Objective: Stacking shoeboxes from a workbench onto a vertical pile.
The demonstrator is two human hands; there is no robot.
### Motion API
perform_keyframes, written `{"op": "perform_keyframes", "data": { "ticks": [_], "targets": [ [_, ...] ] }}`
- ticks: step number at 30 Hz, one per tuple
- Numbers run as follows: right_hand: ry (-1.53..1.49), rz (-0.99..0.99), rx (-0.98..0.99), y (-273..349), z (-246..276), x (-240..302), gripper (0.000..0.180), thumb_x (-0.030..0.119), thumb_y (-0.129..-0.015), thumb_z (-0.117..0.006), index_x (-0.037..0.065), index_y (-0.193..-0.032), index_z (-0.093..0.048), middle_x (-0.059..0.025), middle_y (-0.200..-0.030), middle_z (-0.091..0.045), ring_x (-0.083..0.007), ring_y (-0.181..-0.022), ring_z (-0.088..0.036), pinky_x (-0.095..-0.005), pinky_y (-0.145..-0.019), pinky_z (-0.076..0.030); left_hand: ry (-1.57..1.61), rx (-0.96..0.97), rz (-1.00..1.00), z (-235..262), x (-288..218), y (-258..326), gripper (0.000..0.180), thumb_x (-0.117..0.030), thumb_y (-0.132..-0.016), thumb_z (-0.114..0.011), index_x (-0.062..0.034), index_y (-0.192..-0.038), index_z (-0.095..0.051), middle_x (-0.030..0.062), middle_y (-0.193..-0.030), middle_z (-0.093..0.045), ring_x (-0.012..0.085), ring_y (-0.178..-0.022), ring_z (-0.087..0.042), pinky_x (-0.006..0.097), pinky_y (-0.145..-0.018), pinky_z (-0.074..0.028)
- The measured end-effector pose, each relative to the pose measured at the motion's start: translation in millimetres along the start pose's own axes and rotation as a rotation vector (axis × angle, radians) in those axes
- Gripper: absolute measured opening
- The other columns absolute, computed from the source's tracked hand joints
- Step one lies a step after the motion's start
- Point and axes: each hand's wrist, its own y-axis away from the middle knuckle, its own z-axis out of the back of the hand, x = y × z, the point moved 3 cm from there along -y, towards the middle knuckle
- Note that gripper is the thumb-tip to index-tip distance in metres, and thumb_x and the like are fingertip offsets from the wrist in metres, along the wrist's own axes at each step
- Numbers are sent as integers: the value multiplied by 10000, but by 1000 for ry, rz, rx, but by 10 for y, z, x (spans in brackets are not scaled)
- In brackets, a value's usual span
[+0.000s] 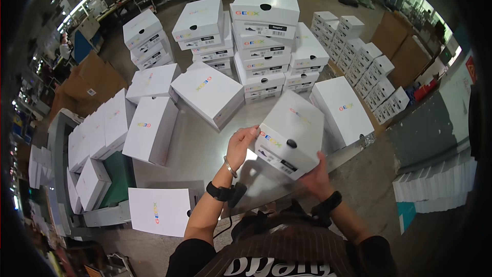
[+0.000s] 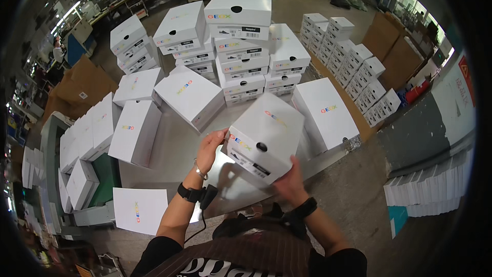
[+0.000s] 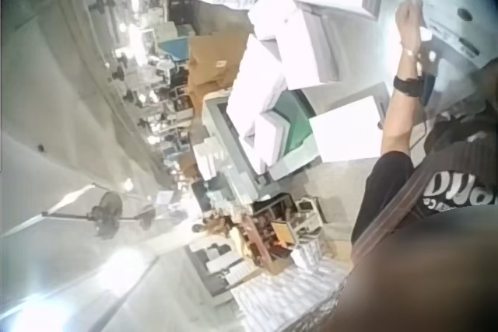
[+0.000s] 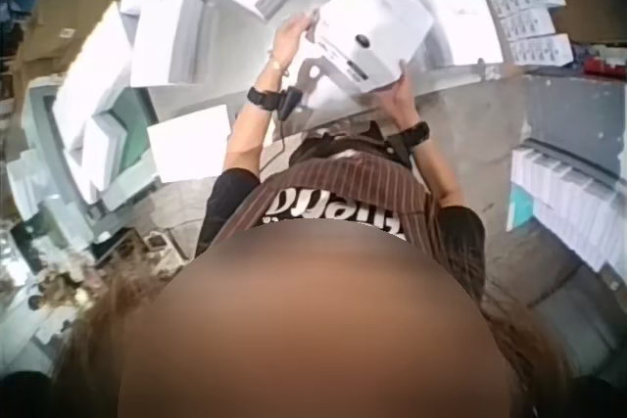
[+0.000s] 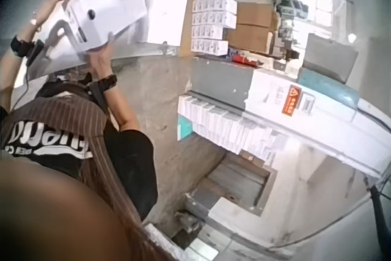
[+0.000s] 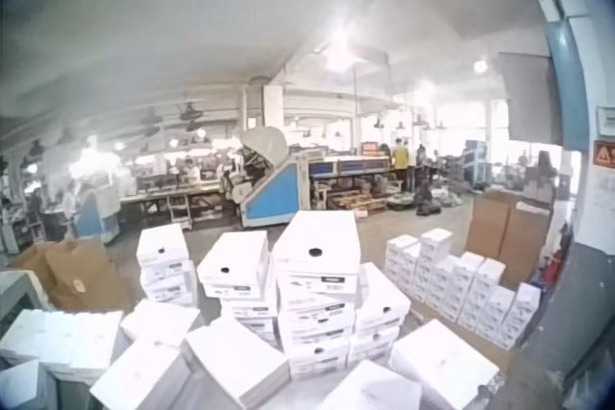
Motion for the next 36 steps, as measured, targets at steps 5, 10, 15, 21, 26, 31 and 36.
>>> {"op": "perform_keyframes", "data": {
  "ticks": [5,10,15,21,26,31,36],
  "targets": [
    [-2,-167,96,-92,-17,405,546,416,-791,-373,97,-1233,-347,-87,-1219,-405,-260,-1122,-391,-452,-928,-295,-21,-41,-12,-139,-336,195,393,-327,-843,-471,14,-1015,-563,94,-902,-550,157,-842,-520,259,-757,-408],
    [35,-142,81,-46,161,445,565,408,-779,-377,85,-1241,-341,-94,-1227,-404,-274,-1129,-388,-460,-937,-288,136,-47,74,-190,-177,338,346,-296,-843,-481,18,-948,-578,76,-928,-561,141,-853,-519,254,-765,-408],
    [108,-39,31,21,488,374,434,259,-790,-434,15,-1148,-393,-111,-1122,-473,-228,-1045,-457,-372,-893,-358,485,150,429,-224,71,477,585,-404,-809,-478,-106,-1266,-265,108,-1201,-394,220,-850,-553,322,-729,-447],
    [226,-92,45,47,801,214,462,248,-761,-497,3,-1139,-393,-96,-1093,-483,-211,-1017,-467,-331,-883,-362,448,202,538,-352,483,746,680,-300,-768,-551,-166,-1306,-158,113,-1189,-396,212,-952,-499,294,-659,-456],
    [419,40,219,153,431,329,561,249,-719,-536,7,-1193,-360,-88,-1119,-460,-187,-1041,-444,-309,-882,-354,463,102,302,-199,337,987,750,-245,-735,-604,-113,-1315,-148,130,-1159,-429,155,-897,-497,194,-560,-403],
    [803,27,104,-33,690,359,565,169,-703,-572,-9,-1193,-356,-112,-1156,-436,-181,-1081,-414,-299,-848,-379,-368,-528,256,1354,391,1506,748,-346,-642,-701,30,-1199,-372,203,-1208,-411,258,-1103,-419,349,-893,-355],
    [1119,8,200,42,223,246,350,91,-735,-561,-15,-1061,-488,-110,-1002,-550,-162,-946,-514,-273,-785,-422,-1244,-1000,656,3003,172,2861,815,-464,-581,-696,50,-1142,-405,238,-1147,-441,344,-1070,-427,377,-886,-360]
  ]
}}
